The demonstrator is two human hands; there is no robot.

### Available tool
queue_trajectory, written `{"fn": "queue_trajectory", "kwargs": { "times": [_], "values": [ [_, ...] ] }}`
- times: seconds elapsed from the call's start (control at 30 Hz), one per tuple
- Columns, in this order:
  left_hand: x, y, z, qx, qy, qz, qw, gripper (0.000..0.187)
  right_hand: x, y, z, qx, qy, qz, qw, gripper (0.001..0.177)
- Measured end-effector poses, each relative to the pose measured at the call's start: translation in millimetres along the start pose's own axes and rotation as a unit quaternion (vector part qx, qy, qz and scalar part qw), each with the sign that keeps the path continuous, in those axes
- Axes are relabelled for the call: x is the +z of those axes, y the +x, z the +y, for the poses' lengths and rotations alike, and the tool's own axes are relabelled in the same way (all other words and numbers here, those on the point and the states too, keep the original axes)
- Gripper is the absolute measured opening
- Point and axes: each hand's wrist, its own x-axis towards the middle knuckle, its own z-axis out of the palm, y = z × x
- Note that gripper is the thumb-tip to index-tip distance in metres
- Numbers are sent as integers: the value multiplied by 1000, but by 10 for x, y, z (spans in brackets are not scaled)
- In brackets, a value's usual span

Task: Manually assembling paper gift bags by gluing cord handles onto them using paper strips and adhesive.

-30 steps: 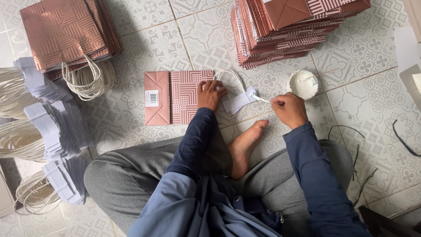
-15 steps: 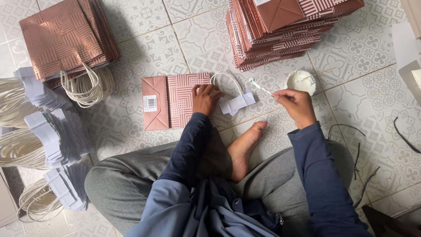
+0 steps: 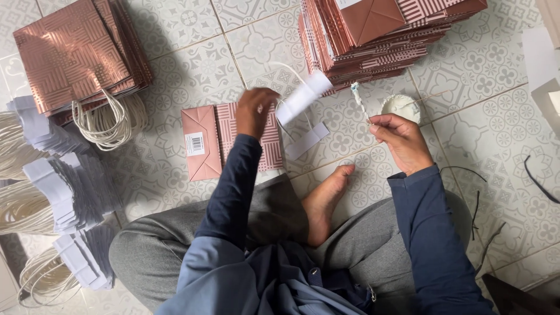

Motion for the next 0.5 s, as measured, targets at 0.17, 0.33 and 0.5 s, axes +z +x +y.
{"fn": "queue_trajectory", "kwargs": {
  "times": [0.17,0.33,0.5],
  "values": [
    [-102,246,-660,-17,224,54,973,10,61,-6,-30,-4,9,-3,1000,25],
    [-63,286,-972,-38,340,69,937,7,117,-9,-23,11,19,-9,1000,27],
    [128,212,-1162,-91,366,24,926,6,132,-11,-17,10,7,-15,1000,27]
  ]
}}
